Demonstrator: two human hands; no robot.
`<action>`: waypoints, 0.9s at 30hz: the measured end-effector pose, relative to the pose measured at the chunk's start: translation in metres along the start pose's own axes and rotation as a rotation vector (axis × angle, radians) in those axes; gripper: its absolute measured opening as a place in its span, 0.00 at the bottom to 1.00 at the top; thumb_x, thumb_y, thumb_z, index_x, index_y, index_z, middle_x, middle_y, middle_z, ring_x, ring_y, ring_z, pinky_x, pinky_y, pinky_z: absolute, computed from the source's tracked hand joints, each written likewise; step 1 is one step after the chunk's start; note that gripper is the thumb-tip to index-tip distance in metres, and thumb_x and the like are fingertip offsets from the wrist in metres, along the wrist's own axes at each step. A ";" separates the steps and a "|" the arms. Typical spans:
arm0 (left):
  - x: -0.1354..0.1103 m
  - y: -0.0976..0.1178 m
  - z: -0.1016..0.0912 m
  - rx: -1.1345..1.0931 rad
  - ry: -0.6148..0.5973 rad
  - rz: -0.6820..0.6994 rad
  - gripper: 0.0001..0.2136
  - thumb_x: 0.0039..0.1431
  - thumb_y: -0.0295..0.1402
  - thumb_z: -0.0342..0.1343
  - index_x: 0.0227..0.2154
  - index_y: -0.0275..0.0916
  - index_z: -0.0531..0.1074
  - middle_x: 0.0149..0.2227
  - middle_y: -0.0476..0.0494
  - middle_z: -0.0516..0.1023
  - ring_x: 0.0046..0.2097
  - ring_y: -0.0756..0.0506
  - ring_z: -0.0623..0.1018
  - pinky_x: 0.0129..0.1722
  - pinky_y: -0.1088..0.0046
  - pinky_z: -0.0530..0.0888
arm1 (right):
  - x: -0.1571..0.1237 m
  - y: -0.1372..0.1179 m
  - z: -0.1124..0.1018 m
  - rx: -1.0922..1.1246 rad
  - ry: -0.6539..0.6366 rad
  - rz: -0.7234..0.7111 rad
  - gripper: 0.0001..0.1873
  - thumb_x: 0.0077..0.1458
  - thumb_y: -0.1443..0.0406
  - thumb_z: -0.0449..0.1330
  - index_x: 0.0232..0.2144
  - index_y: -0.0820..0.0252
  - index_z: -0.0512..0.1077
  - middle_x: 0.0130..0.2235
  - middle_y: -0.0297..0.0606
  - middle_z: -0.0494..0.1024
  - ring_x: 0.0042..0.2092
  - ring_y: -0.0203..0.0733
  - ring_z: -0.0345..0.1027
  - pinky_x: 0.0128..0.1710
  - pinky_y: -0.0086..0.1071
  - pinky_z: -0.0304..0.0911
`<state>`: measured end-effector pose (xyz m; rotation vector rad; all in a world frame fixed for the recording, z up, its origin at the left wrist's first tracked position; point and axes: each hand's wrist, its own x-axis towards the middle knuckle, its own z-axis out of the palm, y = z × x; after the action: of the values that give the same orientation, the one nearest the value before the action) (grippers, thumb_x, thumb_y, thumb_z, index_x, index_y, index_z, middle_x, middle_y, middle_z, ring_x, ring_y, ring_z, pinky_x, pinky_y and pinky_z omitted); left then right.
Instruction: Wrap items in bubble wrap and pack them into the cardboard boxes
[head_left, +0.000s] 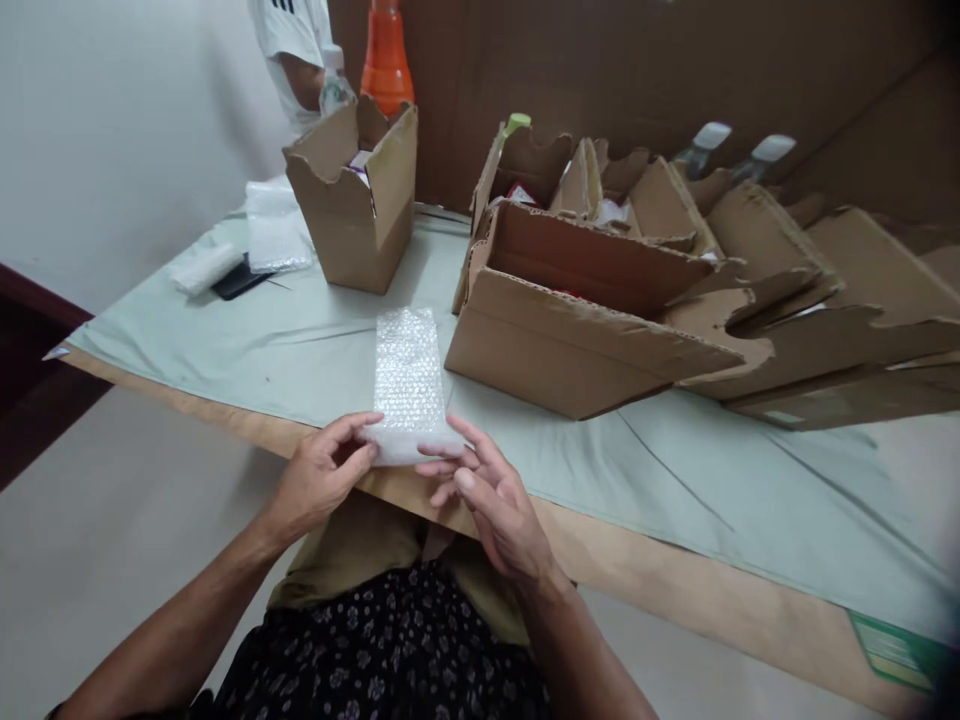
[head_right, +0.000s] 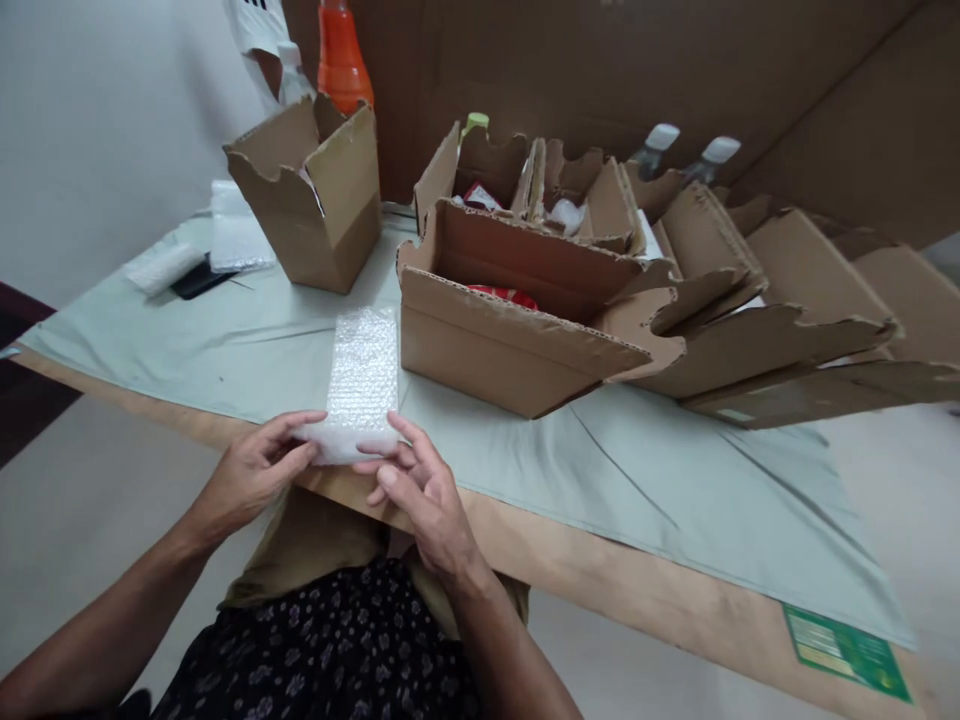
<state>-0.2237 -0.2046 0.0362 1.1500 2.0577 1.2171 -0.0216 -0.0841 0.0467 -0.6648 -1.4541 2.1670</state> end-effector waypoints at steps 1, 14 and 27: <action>0.005 -0.001 0.005 0.004 0.028 0.000 0.17 0.62 0.39 0.56 0.49 0.38 0.77 0.33 0.46 0.81 0.34 0.46 0.81 0.36 0.71 0.78 | 0.003 0.000 -0.001 -0.028 0.019 -0.019 0.37 0.62 0.53 0.63 0.68 0.51 0.58 0.52 0.45 0.81 0.44 0.44 0.79 0.41 0.37 0.74; 0.025 -0.005 0.012 0.239 0.108 0.023 0.23 0.60 0.37 0.55 0.57 0.39 0.72 0.31 0.49 0.82 0.31 0.46 0.79 0.34 0.70 0.74 | 0.009 0.005 -0.014 -1.100 0.078 -0.524 0.19 0.64 0.70 0.56 0.54 0.52 0.74 0.55 0.43 0.80 0.56 0.49 0.73 0.56 0.50 0.71; 0.005 0.000 0.011 0.383 0.170 0.436 0.19 0.64 0.36 0.59 0.56 0.41 0.73 0.54 0.35 0.78 0.56 0.37 0.77 0.58 0.54 0.75 | 0.040 0.013 -0.017 -1.412 -0.122 -0.551 0.21 0.63 0.76 0.54 0.54 0.57 0.77 0.58 0.48 0.79 0.61 0.53 0.70 0.54 0.50 0.68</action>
<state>-0.2181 -0.1955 0.0311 1.8036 2.3104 1.1688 -0.0441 -0.0525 0.0235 -0.4018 -2.7098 0.5372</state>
